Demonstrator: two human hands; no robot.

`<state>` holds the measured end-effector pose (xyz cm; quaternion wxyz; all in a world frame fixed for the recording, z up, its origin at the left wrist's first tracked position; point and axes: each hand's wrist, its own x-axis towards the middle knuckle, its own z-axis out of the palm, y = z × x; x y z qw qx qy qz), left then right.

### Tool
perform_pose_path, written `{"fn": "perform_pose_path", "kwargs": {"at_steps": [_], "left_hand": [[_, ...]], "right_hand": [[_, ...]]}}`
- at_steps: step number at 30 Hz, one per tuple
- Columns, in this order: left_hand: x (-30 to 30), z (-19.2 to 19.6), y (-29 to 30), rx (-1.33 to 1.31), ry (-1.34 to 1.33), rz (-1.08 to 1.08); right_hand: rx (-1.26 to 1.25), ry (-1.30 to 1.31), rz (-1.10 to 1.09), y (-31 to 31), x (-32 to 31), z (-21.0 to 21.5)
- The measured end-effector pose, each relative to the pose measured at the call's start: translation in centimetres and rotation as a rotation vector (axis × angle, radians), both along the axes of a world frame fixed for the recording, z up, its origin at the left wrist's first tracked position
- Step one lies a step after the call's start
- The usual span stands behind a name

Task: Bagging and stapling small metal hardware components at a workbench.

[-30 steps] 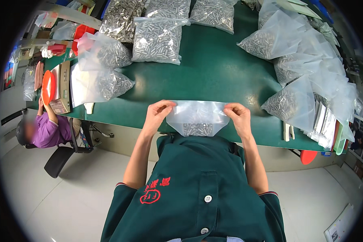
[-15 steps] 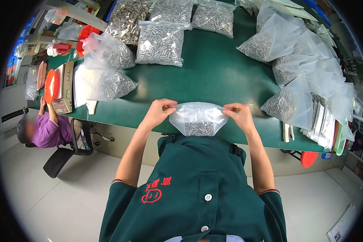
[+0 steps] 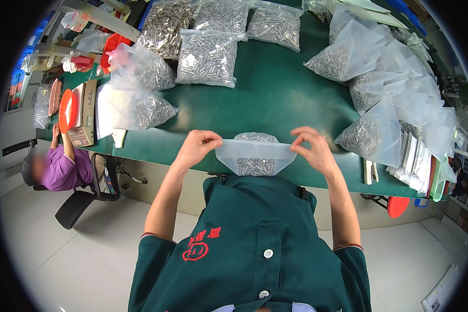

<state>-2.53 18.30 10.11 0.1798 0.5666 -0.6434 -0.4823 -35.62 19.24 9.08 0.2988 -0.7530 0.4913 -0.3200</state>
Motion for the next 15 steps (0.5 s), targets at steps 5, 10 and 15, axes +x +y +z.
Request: {"fn": "perform_pose_path", "kwargs": {"at_steps": [5, 10, 15], "left_hand": [[0.8, -4.8, -0.5, 0.493, 0.409, 0.248], [0.7, -9.2, 0.4, 0.596, 0.583, 0.355], [0.0, -10.1, 0.7, 0.703, 0.674, 0.443]], "right_hand": [[0.853, -0.414, -0.026, -0.6, -1.0, -5.4], [1.024, -0.765, -0.101, 0.3, 0.1, -8.9], [1.125, -0.978, -0.236, 0.9, 1.1, -10.7]]}}
